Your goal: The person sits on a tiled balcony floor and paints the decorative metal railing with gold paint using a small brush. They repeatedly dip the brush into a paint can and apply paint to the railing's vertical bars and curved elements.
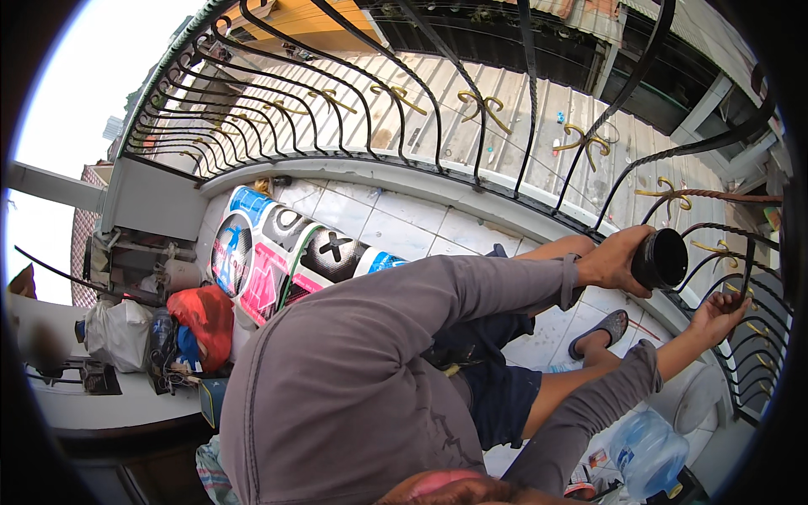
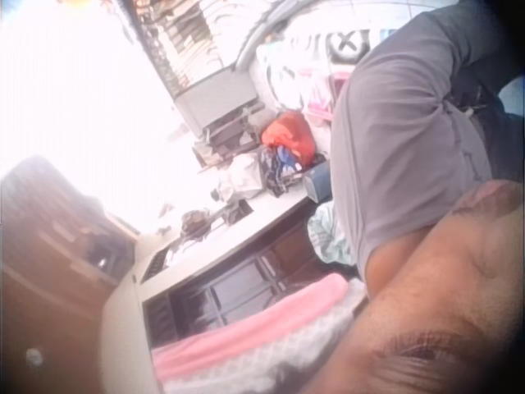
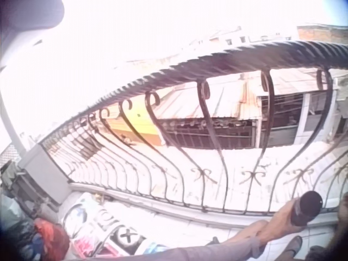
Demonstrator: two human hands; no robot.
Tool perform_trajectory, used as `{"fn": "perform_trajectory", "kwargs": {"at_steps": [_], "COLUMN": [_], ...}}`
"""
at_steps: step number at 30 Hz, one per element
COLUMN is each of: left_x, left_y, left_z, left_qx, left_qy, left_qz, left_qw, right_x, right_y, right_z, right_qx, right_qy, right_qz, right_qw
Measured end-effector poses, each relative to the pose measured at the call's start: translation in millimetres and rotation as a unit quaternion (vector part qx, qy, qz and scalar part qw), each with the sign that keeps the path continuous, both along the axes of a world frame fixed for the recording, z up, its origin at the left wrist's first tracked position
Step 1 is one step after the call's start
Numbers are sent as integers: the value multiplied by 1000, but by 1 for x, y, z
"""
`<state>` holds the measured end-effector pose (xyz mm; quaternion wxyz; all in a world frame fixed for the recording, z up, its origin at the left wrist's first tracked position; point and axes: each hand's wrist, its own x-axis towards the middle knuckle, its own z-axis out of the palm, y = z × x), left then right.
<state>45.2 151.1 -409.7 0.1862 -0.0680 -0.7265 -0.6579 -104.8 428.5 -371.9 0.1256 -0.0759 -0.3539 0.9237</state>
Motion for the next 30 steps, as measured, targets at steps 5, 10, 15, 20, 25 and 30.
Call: {"fn": "perform_trajectory", "kwargs": {"at_steps": [5, 10, 15, 20, 25, 30], "left_x": [0, -1, -1, -2, -2, 0], "left_y": [-2, -4, -5, -4, -4, -3], "left_z": [-1, -1, -1, -2, -2, -1], "left_qx": [0, 2, 10, 4, 6, 13], "left_qy": [5, -2, 14, 23, 14, 5], "left_qz": [2, 6, -4, 1, -4, -14], "left_qw": [1000, 1000, 1000, 1000, 1000, 1000], "right_x": [2, -1, -6, -10, -7, 6], "right_y": [-7, -8, -2, 4, 2, -6], "right_z": [4, 3, -3, -8, -4, 10], "right_qx": [6, -1, -15, -10, -9, -26], "right_qy": [-7, 0, 5, 10, 21, 18], "right_qz": [-9, 0, 23, 29, 40, 28], "right_qw": [1000, 1000, 1000, 999, 999, 999]}}
